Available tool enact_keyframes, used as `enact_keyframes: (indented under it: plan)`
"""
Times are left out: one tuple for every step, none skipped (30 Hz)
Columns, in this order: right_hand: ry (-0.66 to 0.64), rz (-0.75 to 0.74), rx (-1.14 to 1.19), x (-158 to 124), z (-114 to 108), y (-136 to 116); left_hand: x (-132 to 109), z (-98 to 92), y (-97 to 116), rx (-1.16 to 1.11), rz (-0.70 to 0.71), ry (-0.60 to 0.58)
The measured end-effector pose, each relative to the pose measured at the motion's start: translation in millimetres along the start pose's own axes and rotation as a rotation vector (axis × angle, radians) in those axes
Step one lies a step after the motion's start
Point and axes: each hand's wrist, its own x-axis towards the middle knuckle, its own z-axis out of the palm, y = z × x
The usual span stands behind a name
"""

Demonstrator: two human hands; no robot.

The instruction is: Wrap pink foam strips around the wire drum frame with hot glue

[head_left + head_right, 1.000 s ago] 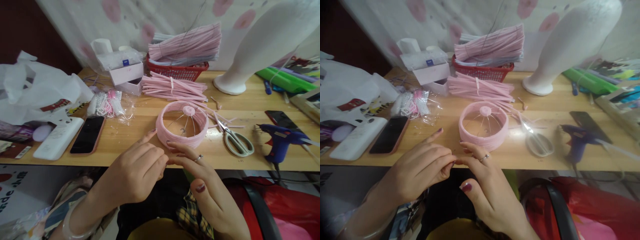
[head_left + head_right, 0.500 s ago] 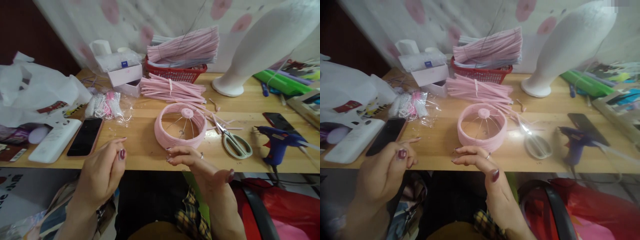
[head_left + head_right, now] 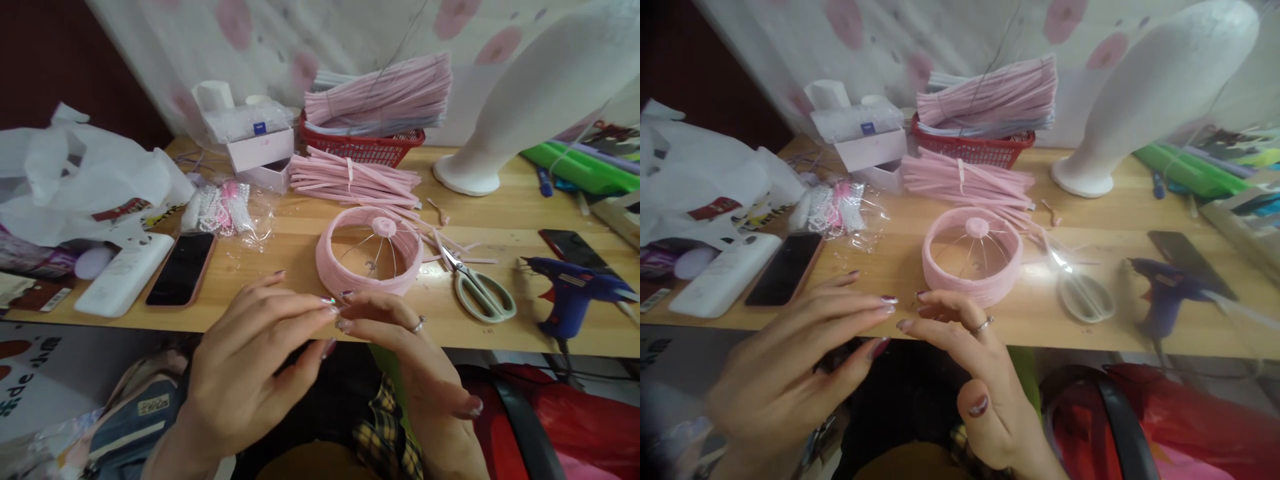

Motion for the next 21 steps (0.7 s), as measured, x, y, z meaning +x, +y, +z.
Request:
enact_keyframes:
  plan:
    - [0.001,0.006,-0.015,0.0,-0.3,-0.2,3.7,0.8,2.5,0.005,0.042,-0.011]
    - [0.006,0.012,-0.029,0.0,-0.6,-0.6,6.6,1.5,3.9,0.009,0.065,-0.026]
    - [0.011,0.016,-0.04,0.0,-0.9,-0.9,8.6,2.2,4.4,0.01,0.08,-0.04]
    - [0.013,0.016,-0.047,-0.1,-1.3,-1.1,9.6,2.8,4.1,0.011,0.09,-0.057]
    - [0.011,0.011,-0.052,-0.2,-1.6,-1.2,9.8,3.4,3.2,0.013,0.102,-0.075]
    - [0.006,0.007,-0.054,-0.5,-1.7,-0.9,9.3,4.0,1.8,0.022,0.119,-0.089]
    - [-0.005,0.004,-0.056,-0.9,-1.8,-0.5,8.6,4.4,0.1,0.041,0.144,-0.093]
    - [-0.012,-0.003,-0.06,-1.3,-1.7,0.2,7.8,4.7,-1.8,0.067,0.179,-0.095]
    - [-0.011,-0.011,-0.064,-1.7,-1.5,0.9,7.2,4.8,-3.8,0.096,0.221,-0.107]
    - [-0.005,-0.018,-0.07,-2.1,-1.3,1.5,7.0,4.7,-5.7,0.122,0.262,-0.124]
    - [-0.001,-0.022,-0.078,-2.4,-1.2,2.0,7.4,4.6,-7.4,0.147,0.305,-0.146]
    - [0.001,-0.023,-0.09,-2.4,-1.3,2.1,8.1,4.6,-8.8,0.17,0.345,-0.172]
    - [-0.005,-0.02,-0.104,-2.2,-1.5,2.0,9.3,4.7,-9.8,0.188,0.383,-0.195]
    - [-0.016,-0.011,-0.119,-1.8,-2.0,1.7,10.8,5.2,-10.4,0.199,0.415,-0.21]
    - [-0.035,0.004,-0.132,-1.3,-2.6,1.3,12.3,5.9,-10.7,0.205,0.44,-0.215]
    - [-0.052,0.016,-0.142,-0.7,-3.3,0.9,13.7,6.9,-10.7,0.204,0.46,-0.216]
    - [-0.068,0.025,-0.149,0.0,-3.9,0.6,15.0,8.0,-10.6,0.197,0.473,-0.22]
    - [-0.082,0.031,-0.153,0.5,-4.3,0.4,16.1,9.2,-10.6,0.184,0.479,-0.222]
    - [-0.096,0.034,-0.151,1.0,-4.4,0.3,16.9,10.1,-10.8,0.173,0.477,-0.225]
    - [-0.109,0.036,-0.145,1.4,-4.2,0.2,17.5,10.8,-11.4,0.164,0.461,-0.226]
    - [-0.115,0.038,-0.131,1.8,-3.8,0.1,17.8,11.0,-12.3,0.151,0.431,-0.22]
